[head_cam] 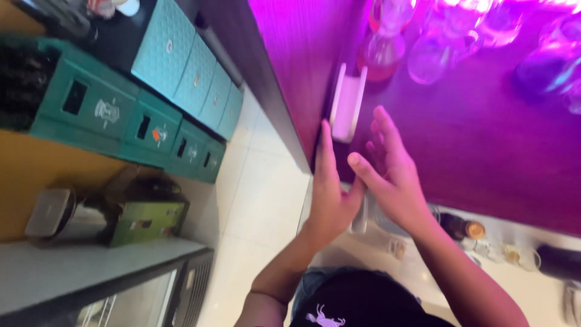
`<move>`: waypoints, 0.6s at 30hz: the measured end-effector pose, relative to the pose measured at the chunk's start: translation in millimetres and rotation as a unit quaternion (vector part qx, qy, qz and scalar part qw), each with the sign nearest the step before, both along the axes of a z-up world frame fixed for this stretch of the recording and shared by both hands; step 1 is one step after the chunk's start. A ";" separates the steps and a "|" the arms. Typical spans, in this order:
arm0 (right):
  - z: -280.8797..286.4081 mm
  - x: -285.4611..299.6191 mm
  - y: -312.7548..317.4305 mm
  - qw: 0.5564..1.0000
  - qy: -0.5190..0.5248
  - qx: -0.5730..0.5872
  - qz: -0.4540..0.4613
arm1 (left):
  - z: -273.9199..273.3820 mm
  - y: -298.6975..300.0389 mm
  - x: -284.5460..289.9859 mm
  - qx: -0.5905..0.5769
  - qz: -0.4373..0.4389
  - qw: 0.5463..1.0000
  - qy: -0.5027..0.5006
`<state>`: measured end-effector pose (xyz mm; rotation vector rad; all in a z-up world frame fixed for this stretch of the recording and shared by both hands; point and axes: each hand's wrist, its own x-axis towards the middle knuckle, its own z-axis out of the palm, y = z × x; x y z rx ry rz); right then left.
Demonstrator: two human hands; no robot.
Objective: Organizing glassware, bottles, and bar supplies on a counter in a restaurant bar area.
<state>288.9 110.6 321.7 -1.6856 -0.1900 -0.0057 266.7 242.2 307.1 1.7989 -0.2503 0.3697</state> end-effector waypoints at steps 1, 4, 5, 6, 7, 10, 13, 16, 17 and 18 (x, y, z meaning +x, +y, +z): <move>-3.6 5.5 1.3 1.000 -0.006 0.000 -0.002 | -1.7 -1.2 2.5 0.000 -0.002 1.000 -0.006; -5.8 18.7 6.3 1.000 -0.021 -0.020 -0.007 | -7.0 -5.0 9.2 0.019 0.002 0.998 -0.057; 0.0 21.1 9.4 0.998 0.000 -0.056 -0.025 | -8.0 -5.8 11.3 0.019 0.006 0.999 -0.045; 5.3 23.4 12.3 0.995 0.021 -0.092 -0.043 | -9.5 -6.9 13.4 0.019 0.010 0.999 -0.033; 4.4 24.2 12.2 0.994 0.022 -0.092 -0.046 | -9.9 -6.9 14.9 0.019 0.008 0.999 -0.032; 1.9 27.8 10.9 0.992 -0.024 -0.110 -0.055 | -11.5 -8.3 20.4 -0.024 -0.024 0.999 0.001; -1.5 30.1 10.4 0.988 -0.011 -0.134 -0.080 | -13.9 -8.1 24.6 0.007 -0.019 1.000 -0.002; -3.9 33.9 8.9 0.986 -0.002 -0.141 -0.091 | -15.7 -8.6 31.7 0.015 -0.019 0.999 -0.021; -4.1 34.3 8.6 0.986 0.002 -0.138 -0.092 | -16.1 -8.8 32.9 0.017 -0.020 1.000 -0.008; -4.5 34.7 8.5 0.986 0.006 -0.135 -0.093 | -16.6 -8.9 34.0 0.018 -0.022 1.000 0.004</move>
